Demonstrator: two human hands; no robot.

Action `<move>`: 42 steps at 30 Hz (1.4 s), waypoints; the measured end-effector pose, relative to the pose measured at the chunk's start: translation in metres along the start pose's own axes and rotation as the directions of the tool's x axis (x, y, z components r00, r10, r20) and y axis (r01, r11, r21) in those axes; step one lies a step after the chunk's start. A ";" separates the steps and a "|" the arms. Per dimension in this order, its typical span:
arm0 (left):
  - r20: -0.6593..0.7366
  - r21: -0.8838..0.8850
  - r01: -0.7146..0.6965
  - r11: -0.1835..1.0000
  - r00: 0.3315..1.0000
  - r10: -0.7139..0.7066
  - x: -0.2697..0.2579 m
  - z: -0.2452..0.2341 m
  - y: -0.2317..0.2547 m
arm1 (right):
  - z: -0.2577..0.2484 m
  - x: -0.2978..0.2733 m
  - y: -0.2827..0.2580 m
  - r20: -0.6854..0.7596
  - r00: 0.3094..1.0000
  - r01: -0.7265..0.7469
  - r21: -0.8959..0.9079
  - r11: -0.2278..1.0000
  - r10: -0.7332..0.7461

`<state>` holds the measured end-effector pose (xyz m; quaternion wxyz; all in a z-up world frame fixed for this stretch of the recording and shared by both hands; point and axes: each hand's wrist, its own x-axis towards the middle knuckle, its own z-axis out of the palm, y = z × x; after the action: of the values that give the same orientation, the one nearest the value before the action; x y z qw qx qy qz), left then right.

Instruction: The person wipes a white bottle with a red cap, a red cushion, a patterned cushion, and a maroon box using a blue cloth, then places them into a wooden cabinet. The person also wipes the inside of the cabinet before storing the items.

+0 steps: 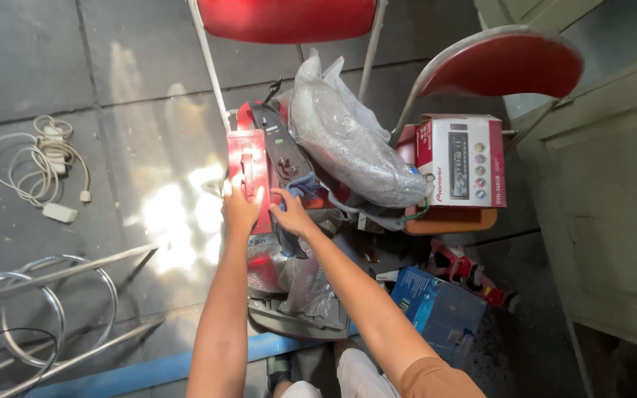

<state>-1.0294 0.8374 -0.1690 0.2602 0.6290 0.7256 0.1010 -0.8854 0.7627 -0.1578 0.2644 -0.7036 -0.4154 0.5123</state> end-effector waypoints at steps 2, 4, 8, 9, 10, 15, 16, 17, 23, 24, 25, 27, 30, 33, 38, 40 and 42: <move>-0.062 -0.059 -0.049 0.997 0.997 0.045 -0.005 -0.019 0.020 | 0.000 -0.008 -0.007 0.023 1.000 -0.021 0.002 1.000 0.021; -0.128 -0.113 -0.102 0.988 0.988 0.088 -0.006 -0.022 0.026 | 0.005 -0.012 -0.006 0.045 0.998 -0.041 0.004 0.999 0.041; -0.179 -0.057 -0.125 0.991 0.977 0.113 -0.003 -0.001 0.012 | 0.012 -0.033 -0.019 0.041 0.997 -0.065 0.070 0.995 0.063; -0.189 -0.096 -0.123 0.988 0.977 0.103 -0.003 0.002 0.009 | 0.009 -0.044 -0.032 0.027 0.998 -0.061 0.085 0.995 0.059; -0.191 -0.095 -0.125 0.988 0.976 0.105 -0.006 0.000 0.011 | 0.012 -0.045 -0.032 0.026 0.998 -0.058 0.087 0.995 0.056; -0.135 -0.209 -0.017 0.978 0.991 -0.011 -0.031 -0.012 0.023 | 0.022 -0.041 -0.016 -0.078 0.994 0.083 0.151 0.985 -0.071; -0.136 -0.210 -0.022 0.977 0.991 -0.007 -0.034 -0.016 0.025 | 0.017 -0.049 -0.022 -0.082 0.994 0.086 0.151 0.985 -0.074; -0.113 -0.221 0.006 0.975 0.993 -0.032 -0.037 -0.019 0.027 | 0.012 -0.057 -0.027 -0.075 0.994 0.087 0.157 0.984 -0.076; -0.010 -0.205 0.013 0.979 1.000 -0.015 -0.087 -0.061 0.041 | -0.014 -0.112 -0.044 -0.084 0.996 0.055 0.209 0.976 -0.039; -0.042 -0.157 -0.002 0.988 0.999 -0.005 -0.083 -0.046 0.027 | -0.017 -0.119 -0.043 -0.063 0.998 0.014 0.241 0.970 0.001; -0.047 -0.163 -0.028 0.986 0.999 0.021 -0.095 -0.062 0.036 | -0.022 -0.133 -0.050 -0.088 0.996 0.031 0.244 0.969 -0.010; -0.023 -0.194 -0.020 0.981 1.000 0.015 -0.123 -0.091 0.051 | -0.029 -0.163 -0.063 -0.122 0.988 0.128 0.276 0.952 -0.098; -0.021 -0.198 -0.085 0.977 0.996 0.082 -0.157 -0.132 0.068 | -0.025 -0.183 -0.047 -0.196 0.976 0.158 0.360 0.920 -0.090; -0.008 -0.158 -0.206 0.966 0.978 0.208 -0.178 -0.143 0.077 | -0.025 -0.202 -0.028 -0.276 0.960 0.163 0.396 0.904 -0.052; 0.080 -0.223 -0.391 0.893 0.906 0.416 -0.252 -0.183 0.126 | -0.031 -0.249 0.001 -0.483 0.875 0.224 0.481 0.848 0.043; 0.166 -0.253 -0.435 0.864 0.861 0.481 -0.294 -0.209 0.161 | -0.051 -0.285 -0.005 -0.577 0.810 0.243 0.490 0.837 0.103; 0.279 -0.222 -0.456 0.862 0.817 0.505 -0.344 -0.237 0.190 | -0.065 -0.358 -0.046 -0.590 0.769 0.221 0.608 0.763 0.247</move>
<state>-0.9601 0.5835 0.2073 0.3879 0.7791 0.4800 0.1103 -0.8849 0.4835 0.0802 0.6111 -0.7018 -0.0922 0.3544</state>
